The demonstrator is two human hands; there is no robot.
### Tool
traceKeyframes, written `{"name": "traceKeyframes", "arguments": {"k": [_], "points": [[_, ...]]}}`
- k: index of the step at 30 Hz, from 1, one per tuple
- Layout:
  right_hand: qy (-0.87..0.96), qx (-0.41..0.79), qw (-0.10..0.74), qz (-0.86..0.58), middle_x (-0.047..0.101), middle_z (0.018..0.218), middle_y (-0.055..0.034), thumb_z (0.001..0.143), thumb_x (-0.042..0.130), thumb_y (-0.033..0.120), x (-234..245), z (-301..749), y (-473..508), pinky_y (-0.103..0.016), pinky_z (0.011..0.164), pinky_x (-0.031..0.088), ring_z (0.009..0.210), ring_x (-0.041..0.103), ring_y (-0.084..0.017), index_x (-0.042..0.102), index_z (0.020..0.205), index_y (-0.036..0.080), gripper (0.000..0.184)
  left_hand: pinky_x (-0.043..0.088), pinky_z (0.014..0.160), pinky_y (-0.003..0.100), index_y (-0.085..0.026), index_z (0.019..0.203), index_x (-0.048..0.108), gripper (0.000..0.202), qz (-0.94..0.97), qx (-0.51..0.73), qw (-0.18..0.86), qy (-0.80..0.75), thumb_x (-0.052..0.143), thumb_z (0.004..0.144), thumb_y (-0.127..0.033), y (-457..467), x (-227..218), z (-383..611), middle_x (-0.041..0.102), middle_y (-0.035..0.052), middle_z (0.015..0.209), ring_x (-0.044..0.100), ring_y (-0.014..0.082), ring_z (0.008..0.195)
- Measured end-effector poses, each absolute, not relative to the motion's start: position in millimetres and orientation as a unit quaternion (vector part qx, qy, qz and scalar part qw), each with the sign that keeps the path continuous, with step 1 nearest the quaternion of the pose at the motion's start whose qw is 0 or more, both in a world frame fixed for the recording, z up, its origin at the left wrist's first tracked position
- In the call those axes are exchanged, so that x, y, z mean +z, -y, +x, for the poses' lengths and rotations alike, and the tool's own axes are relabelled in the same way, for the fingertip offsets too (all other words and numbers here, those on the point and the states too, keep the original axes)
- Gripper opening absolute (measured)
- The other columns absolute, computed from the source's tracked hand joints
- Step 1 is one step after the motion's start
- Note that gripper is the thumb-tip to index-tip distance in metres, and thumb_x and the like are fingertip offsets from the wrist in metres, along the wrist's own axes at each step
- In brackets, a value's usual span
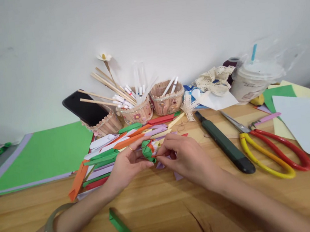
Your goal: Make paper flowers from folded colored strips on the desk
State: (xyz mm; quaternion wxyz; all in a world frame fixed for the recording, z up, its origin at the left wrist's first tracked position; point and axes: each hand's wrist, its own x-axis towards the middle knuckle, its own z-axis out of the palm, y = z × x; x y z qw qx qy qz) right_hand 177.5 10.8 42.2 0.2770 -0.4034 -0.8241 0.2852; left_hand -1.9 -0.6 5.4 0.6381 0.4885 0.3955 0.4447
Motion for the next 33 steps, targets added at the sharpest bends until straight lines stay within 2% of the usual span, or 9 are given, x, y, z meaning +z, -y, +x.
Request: {"name": "traceKeyframes", "arguments": {"k": [12,21,28,33], "points": [[0.804,0.317,0.280,-0.418,0.056,0.062,-0.0002,0.075,0.060,0.015,45.1,174.7,-11.8,-0.020,0.049,0.039,0.055,0.051,-0.010,0.060,0.062,0.016,0.014,0.048,0.080,0.034,-0.021,0.121,0.052,0.065,0.501,0.436,0.635,-0.394,0.074,0.060,-0.017,1.9,5.7,-2.3,0.066,0.0056,0.101,0.061,0.0200,0.089],[0.866,0.183,0.320,-0.338,0.063,0.076,-0.0076,0.083,0.050,0.013,38.0,178.6,-11.9,-0.026,0.060,0.045,0.069,0.057,-0.015,0.066,0.082,0.015,0.017,0.047,0.086,0.034,-0.024,0.126,0.048,0.063,0.491,0.444,0.633,-0.402,0.069,0.066,-0.019,-0.6,6.2,-2.3,0.065,0.0035,0.105,0.059,0.0204,0.098],[0.826,0.272,0.305,-0.388,0.056,0.064,-0.0010,0.076,0.059,0.012,44.6,174.8,-11.3,-0.021,0.050,0.040,0.058,0.051,-0.011,0.061,0.064,0.016,0.013,0.047,0.082,0.032,-0.026,0.126,0.047,0.066,0.508,0.438,0.634,-0.385,0.071,0.065,-0.021,1.8,4.4,-3.0,0.062,0.0036,0.111,0.059,0.0193,0.095],[0.806,0.296,0.300,-0.415,0.054,0.061,0.0012,0.072,0.062,0.010,44.1,173.4,-11.3,-0.020,0.047,0.038,0.053,0.048,-0.009,0.059,0.060,0.016,0.014,0.047,0.082,0.031,-0.026,0.124,0.049,0.064,0.511,0.441,0.633,-0.380,0.071,0.065,-0.019,2.8,4.7,-2.7,0.060,0.0039,0.117,0.058,0.0200,0.098]]}}
